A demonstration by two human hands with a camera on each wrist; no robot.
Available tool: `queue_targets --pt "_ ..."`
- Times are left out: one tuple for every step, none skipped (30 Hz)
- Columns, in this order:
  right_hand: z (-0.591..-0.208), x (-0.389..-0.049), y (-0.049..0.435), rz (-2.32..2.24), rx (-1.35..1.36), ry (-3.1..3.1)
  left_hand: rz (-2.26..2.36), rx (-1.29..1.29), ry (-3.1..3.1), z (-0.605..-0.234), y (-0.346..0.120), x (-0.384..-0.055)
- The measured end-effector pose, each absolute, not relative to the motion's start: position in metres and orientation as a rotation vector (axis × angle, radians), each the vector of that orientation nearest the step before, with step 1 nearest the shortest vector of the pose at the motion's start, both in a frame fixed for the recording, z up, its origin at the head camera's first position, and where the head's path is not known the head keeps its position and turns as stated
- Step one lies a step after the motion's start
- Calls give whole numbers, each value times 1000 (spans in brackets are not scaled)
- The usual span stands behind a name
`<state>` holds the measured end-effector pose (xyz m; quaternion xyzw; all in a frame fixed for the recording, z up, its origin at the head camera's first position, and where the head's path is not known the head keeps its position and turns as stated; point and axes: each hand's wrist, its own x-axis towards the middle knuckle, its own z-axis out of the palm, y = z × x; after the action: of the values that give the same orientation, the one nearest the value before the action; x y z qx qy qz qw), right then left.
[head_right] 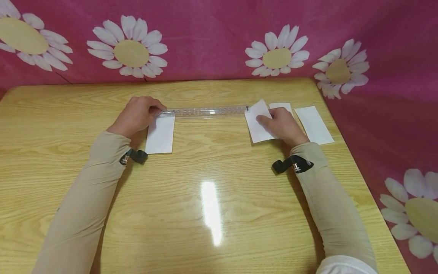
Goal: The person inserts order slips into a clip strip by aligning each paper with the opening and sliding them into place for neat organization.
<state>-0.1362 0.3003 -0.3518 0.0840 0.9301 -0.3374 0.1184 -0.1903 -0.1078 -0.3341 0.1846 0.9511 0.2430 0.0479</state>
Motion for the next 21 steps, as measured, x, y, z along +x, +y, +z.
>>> queue_targets --pt "-352 -136 300 -993 247 2715 741 564 2901 -334 -108 -190" --pt "-351 -136 299 -999 245 2710 738 568 2903 -334 -108 -191" --pt "-351 -135 299 -1002 240 2706 736 570 2905 -334 -108 -191" --pt "-351 -135 299 -1011 232 2703 736 573 2905 -334 -108 -191" --pt "-351 -134 298 -1018 225 2696 737 574 2904 -334 -108 -191" --pt "-351 -134 298 -1033 224 2683 739 573 2902 -334 -108 -191" --pt "-352 -134 297 -1046 225 2670 739 574 2901 -334 -108 -191" --pt "-353 -134 297 -1060 221 2663 741 573 2901 -334 -108 -192" --pt "-353 -134 296 -1067 217 2659 743 575 2900 -335 -108 -192" --pt "-354 -134 296 -1080 215 2655 744 577 2899 -335 -108 -192" --pt "-354 -134 295 -1094 218 2646 744 576 2899 -335 -108 -192" --pt "-355 -135 294 -1104 221 2638 742 577 2901 -335 -109 -192" --pt "-355 -135 294 -1111 227 2631 740 578 2903 -335 -109 -192" --pt "-356 -136 293 -1110 233 2628 740 578 2902 -335 -109 -192" --pt "-356 -136 293 -1110 244 2622 737 579 2904 -335 -109 -192" --pt "-356 -137 292 -1108 252 2619 735 577 2905 -335 -109 -192" --pt "-356 -137 292 -1103 259 2621 733 574 2905 -334 -108 -192" --pt "-356 -137 291 -1101 267 2622 731 573 2906 -334 -108 -192" --pt "-357 -138 291 -1097 269 2631 729 572 2906 -334 -108 -192" --pt "-357 -138 290 -1094 267 2643 727 571 2907 -334 -108 -192" --pt "-357 -138 290 -1097 263 2650 725 574 2910 -334 -108 -192"
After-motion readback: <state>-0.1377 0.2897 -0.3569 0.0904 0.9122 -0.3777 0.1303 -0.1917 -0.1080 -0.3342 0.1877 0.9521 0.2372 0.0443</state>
